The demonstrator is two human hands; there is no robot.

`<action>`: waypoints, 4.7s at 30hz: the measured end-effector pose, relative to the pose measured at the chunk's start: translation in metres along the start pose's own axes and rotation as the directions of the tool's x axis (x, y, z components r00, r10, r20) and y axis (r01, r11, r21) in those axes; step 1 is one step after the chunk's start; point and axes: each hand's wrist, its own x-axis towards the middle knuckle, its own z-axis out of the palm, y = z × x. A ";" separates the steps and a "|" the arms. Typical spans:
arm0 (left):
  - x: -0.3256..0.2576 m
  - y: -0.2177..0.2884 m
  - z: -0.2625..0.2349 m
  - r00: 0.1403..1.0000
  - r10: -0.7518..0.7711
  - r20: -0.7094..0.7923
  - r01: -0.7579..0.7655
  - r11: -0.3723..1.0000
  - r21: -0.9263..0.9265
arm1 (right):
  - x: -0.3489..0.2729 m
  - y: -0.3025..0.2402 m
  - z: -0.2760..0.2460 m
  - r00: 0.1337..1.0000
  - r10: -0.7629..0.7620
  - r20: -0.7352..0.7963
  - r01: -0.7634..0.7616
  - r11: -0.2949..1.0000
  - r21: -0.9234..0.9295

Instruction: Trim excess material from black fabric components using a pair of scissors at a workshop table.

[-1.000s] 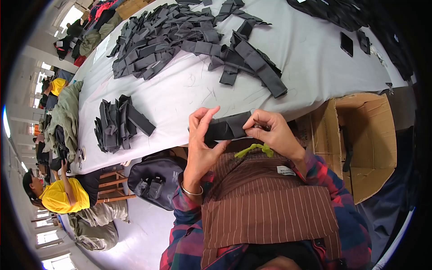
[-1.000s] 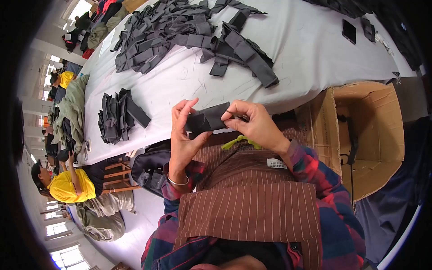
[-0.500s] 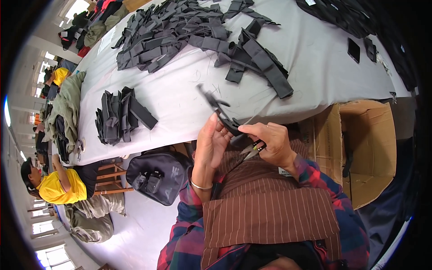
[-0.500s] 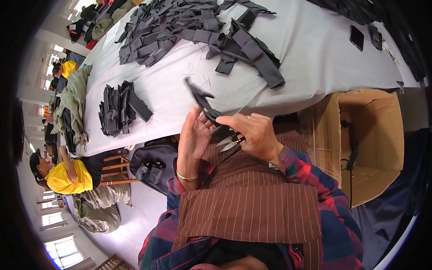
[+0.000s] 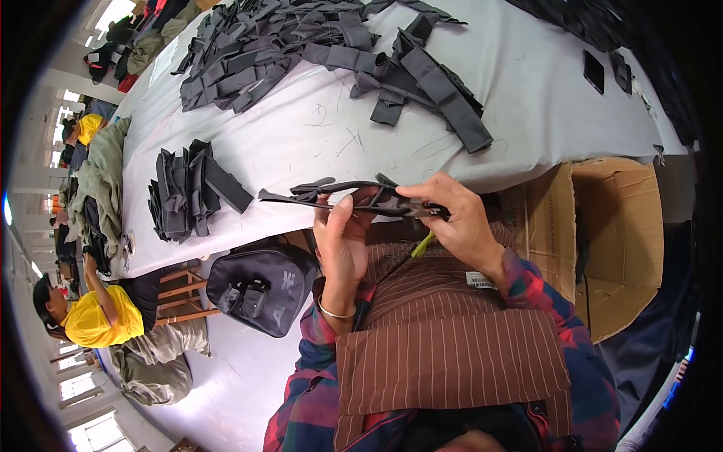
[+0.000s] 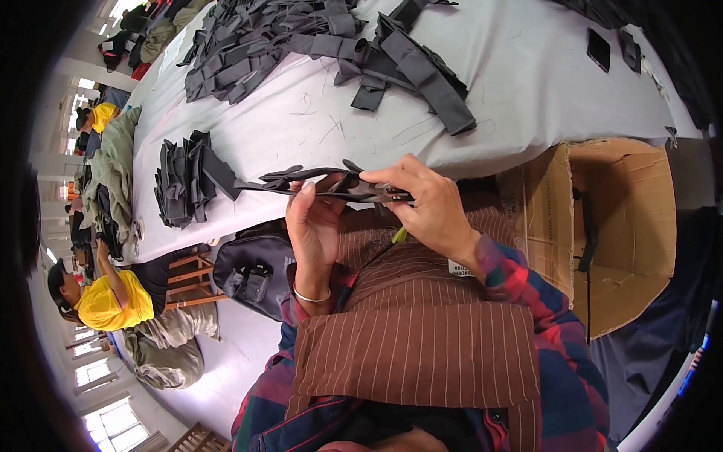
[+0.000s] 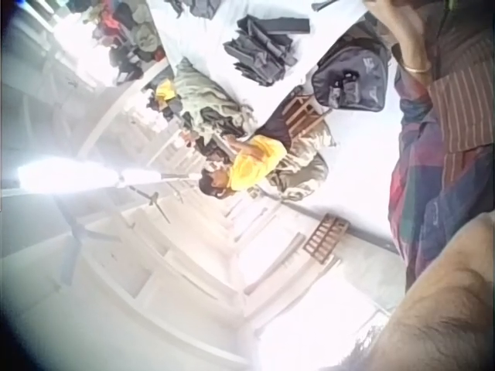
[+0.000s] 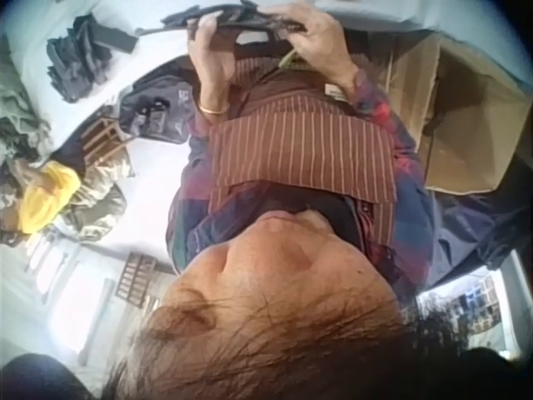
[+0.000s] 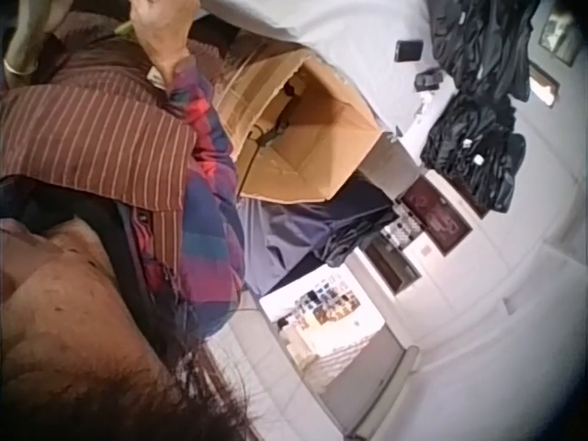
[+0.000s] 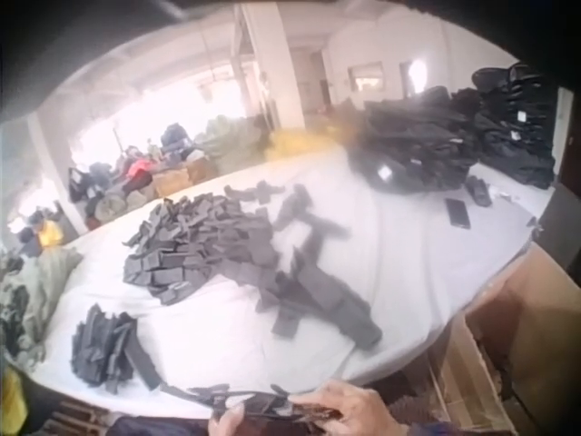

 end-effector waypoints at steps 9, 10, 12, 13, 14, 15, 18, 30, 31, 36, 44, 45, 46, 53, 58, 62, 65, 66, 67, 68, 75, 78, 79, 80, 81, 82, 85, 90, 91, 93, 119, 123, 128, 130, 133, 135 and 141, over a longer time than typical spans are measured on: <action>0.001 0.001 0.001 0.982 0.190 -0.008 -0.186 0.969 0.165 | 0.008 -0.014 -0.004 0.991 0.136 -0.016 -0.134 0.988 0.076; 0.000 -0.001 0.000 0.980 0.201 -0.005 -0.197 0.964 0.177 | 0.009 -0.014 -0.002 0.991 0.130 -0.021 -0.128 0.988 0.084; 0.000 -0.001 0.000 0.977 0.212 -0.003 -0.207 0.960 0.189 | 0.011 -0.016 0.001 0.990 0.140 -0.030 -0.138 0.987 0.079; 0.000 -0.001 0.001 0.978 0.209 0.003 -0.206 0.962 0.177 | 0.012 -0.017 0.002 0.988 0.149 -0.037 -0.146 0.986 0.074; 0.000 -0.001 0.001 0.978 0.206 0.008 -0.205 0.965 0.165 | 0.013 -0.018 0.004 0.988 0.149 -0.036 -0.146 0.986 0.074; -0.001 -0.001 0.002 0.978 0.207 0.007 -0.205 0.965 0.165 | 0.013 -0.020 0.005 0.991 0.127 -0.038 -0.126 0.991 0.050; 0.000 -0.001 0.005 0.980 0.198 -0.002 -0.197 0.974 0.110 | 0.014 -0.020 0.008 0.995 0.088 -0.042 -0.089 0.996 -0.023; -0.001 -0.005 0.003 0.976 0.219 0.002 -0.217 0.969 0.121 | 0.013 -0.019 0.010 0.992 -0.007 -0.127 -0.010 0.991 -0.131; -0.001 -0.005 0.002 0.973 0.231 0.033 -0.233 0.961 0.148 | 0.013 -0.019 0.010 0.992 -0.020 -0.121 0.003 0.990 -0.139; 0.000 -0.007 -0.001 0.971 0.228 0.071 -0.238 0.945 0.225 | 0.013 -0.020 0.010 0.991 -0.056 -0.122 0.032 0.981 -0.190; 0.000 -0.008 0.000 0.971 0.223 0.087 -0.236 0.952 0.195 | 0.012 -0.021 0.012 0.971 -0.190 -0.145 0.134 0.934 -0.332; 0.000 -0.008 -0.001 0.971 0.223 0.087 -0.236 0.952 0.195 | 0.012 -0.021 0.012 0.969 -0.212 -0.129 0.151 0.917 -0.369; 0.000 -0.009 -0.004 0.974 0.211 0.089 -0.226 0.946 0.233 | 0.011 -0.021 0.011 0.966 -0.233 -0.111 0.170 0.899 -0.405; 0.000 -0.002 -0.010 0.991 -0.043 0.126 0.071 0.972 -0.225 | 0.029 -0.010 -0.003 0.993 0.092 -0.069 -0.086 0.992 0.091; 0.000 -0.007 -0.012 0.982 -0.151 0.110 0.172 0.961 -0.218 | 0.042 -0.008 -0.001 0.879 0.290 0.380 -0.451 0.765 0.460; 0.003 -0.006 -0.019 0.973 -0.214 0.093 0.232 0.923 -0.308 | 0.039 -0.009 0.000 0.890 0.184 0.416 -0.375 0.814 0.443; 0.004 -0.008 -0.024 0.974 -0.188 0.126 0.221 0.908 -0.355 | 0.037 -0.008 -0.002 0.921 0.249 0.299 -0.368 0.810 0.457; 0.004 -0.009 -0.024 0.973 -0.160 0.169 0.214 0.901 -0.378 | 0.035 -0.008 -0.002 0.921 0.249 0.300 -0.368 0.810 0.457; 0.005 -0.011 -0.026 0.973 -0.160 0.169 0.214 0.900 -0.379 | 0.032 -0.008 -0.002 0.937 0.265 0.226 -0.344 0.801 0.490; 0.006 -0.012 -0.028 0.976 -0.160 0.149 0.206 0.903 -0.376 | 0.029 -0.008 -0.002 0.948 0.280 0.152 -0.318 0.792 0.521; 0.016 -0.014 -0.032 0.986 -0.152 -0.070 0.144 0.984 -0.105 | 0.016 0.001 0.005 0.969 0.245 0.031 -0.236 0.881 0.410; 0.017 -0.011 -0.035 0.994 -0.072 -0.087 0.070 0.997 -0.027 | 0.010 0.004 0.007 0.949 0.296 0.107 -0.315 0.870 0.380; 0.017 -0.007 -0.035 0.990 -0.089 -0.106 0.076 0.990 -0.115 | 0.008 0.005 0.008 0.949 0.295 0.109 -0.314 0.870 0.381; 0.017 -0.003 -0.035 0.987 -0.107 -0.123 0.080 0.976 -0.202 | 0.007 0.005 0.008 0.960 0.260 0.106 -0.280 0.909 0.310; 0.020 0.001 -0.037 0.979 -0.144 -0.142 0.102 0.958 -0.269 | 0.005 0.006 0.009 0.969 0.224 0.105 -0.244 0.941 0.237; 0.019 0.003 -0.035 0.979 -0.143 -0.143 0.101 0.958 -0.269 | 0.005 0.007 0.010 0.969 0.224 0.106 -0.243 0.941 0.237; 0.017 0.007 -0.028 0.959 -0.140 -0.248 0.073 0.962 -0.263 | 0.004 0.010 0.012 0.964 0.251 0.091 -0.266 0.933 0.244; 0.014 0.004 -0.043 0.999 -0.047 0.020 0.050 0.976 -0.212 | 0.012 0.006 0.005 0.975 0.222 0.011 -0.218 0.945 0.245; 0.014 0.003 -0.041 0.998 -0.050 0.025 0.054 0.976 -0.212 | 0.013 0.009 0.005 0.975 0.224 0.006 -0.219 0.945 0.243; 0.014 0.003 -0.036 0.977 0.044 0.209 -0.024 0.995 -0.098 | 0.014 0.016 0.004 0.989 0.135 -0.056 -0.128 0.985 0.118; -0.005 -0.003 0.002 0.981 0.189 0.042 -0.188 0.870 0.456 | 0.018 -0.016 0.026 0.990 -0.139 0.006 0.113 0.771 -0.626; -0.004 -0.005 0.000 0.982 0.184 0.039 -0.180 0.856 0.485 | 0.019 -0.015 0.025 0.988 -0.151 -0.005 0.113 0.760 -0.640; -0.005 -0.005 0.004 0.978 0.206 0.032 -0.200 0.882 0.428 | 0.020 -0.014 0.020 0.988 -0.152 0.016 0.127 0.760 -0.637; -0.003 -0.002 0.005 0.983 0.180 0.023 -0.172 0.888 0.427 | 0.020 -0.013 0.018 0.993 -0.117 0.013 0.104 0.817 -0.567; 0.008 0.009 0.002 0.996 0.055 0.072 -0.071 0.966 0.248 | 0.020 -0.014 0.012 0.999 -0.027 -0.028 0.013 0.917 -0.398; 0.012 0.014 -0.001 0.997 0.068 0.041 -0.076 0.973 0.219 | 0.020 -0.013 0.003 0.999 0.035 0.025 -0.027 0.963 -0.266; 0.013 0.020 -0.001 0.996 0.004 0.086 -0.010 0.998 0.070 | 0.018 -0.007 -0.014 0.961 0.270 0.063 -0.277 0.945 0.172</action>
